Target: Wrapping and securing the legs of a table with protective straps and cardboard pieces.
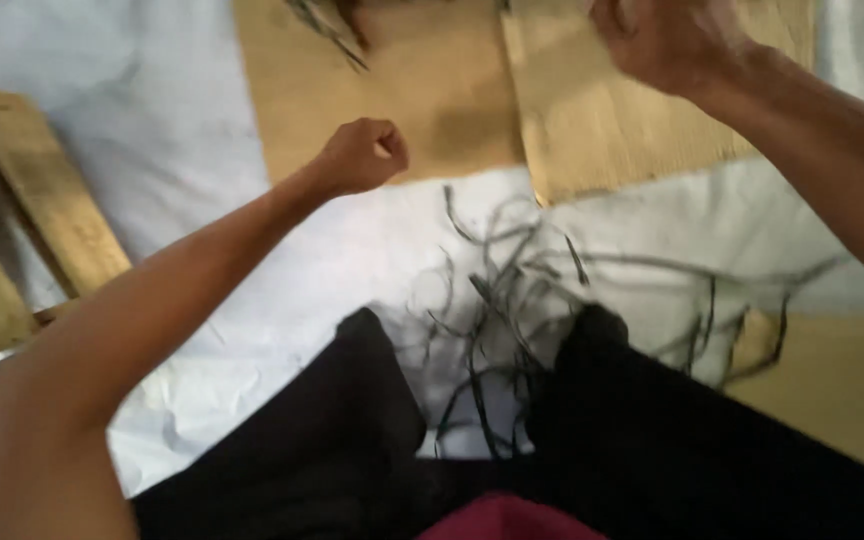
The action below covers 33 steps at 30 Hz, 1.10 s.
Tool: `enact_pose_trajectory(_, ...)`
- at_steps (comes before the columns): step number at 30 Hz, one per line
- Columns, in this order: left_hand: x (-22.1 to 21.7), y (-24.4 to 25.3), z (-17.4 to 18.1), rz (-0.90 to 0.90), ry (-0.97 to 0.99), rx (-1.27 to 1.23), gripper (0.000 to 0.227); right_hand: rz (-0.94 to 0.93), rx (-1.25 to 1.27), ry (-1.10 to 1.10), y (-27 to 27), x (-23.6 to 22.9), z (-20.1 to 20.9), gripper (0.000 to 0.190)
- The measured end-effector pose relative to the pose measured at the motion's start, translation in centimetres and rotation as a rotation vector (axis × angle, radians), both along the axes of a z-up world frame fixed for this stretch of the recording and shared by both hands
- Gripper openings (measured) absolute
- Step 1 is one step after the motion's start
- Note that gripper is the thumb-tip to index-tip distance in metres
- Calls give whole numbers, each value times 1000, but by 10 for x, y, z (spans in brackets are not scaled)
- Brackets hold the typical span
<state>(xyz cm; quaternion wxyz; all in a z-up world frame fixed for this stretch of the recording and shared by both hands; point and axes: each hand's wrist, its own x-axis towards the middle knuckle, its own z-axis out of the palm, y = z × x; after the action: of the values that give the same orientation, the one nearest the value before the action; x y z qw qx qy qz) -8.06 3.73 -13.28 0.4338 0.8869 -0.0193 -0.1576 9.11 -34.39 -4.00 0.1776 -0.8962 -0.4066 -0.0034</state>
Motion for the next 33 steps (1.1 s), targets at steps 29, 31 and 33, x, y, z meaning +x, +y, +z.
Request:
enact_pose_trajectory(29, 0, -113, 108, -617, -280, 260, 23, -195, 188, 924, 25, -148, -41, 15)
enact_pose_trajectory(31, 21, -105, 116, -472, -367, 256, 24, -168, 785, 671, 18, -123, -78, 16)
enact_pose_trajectory(33, 49, -105, 131, -364, -291, 326, 22, -407, 668, 540, 7, -94, -61, 21)
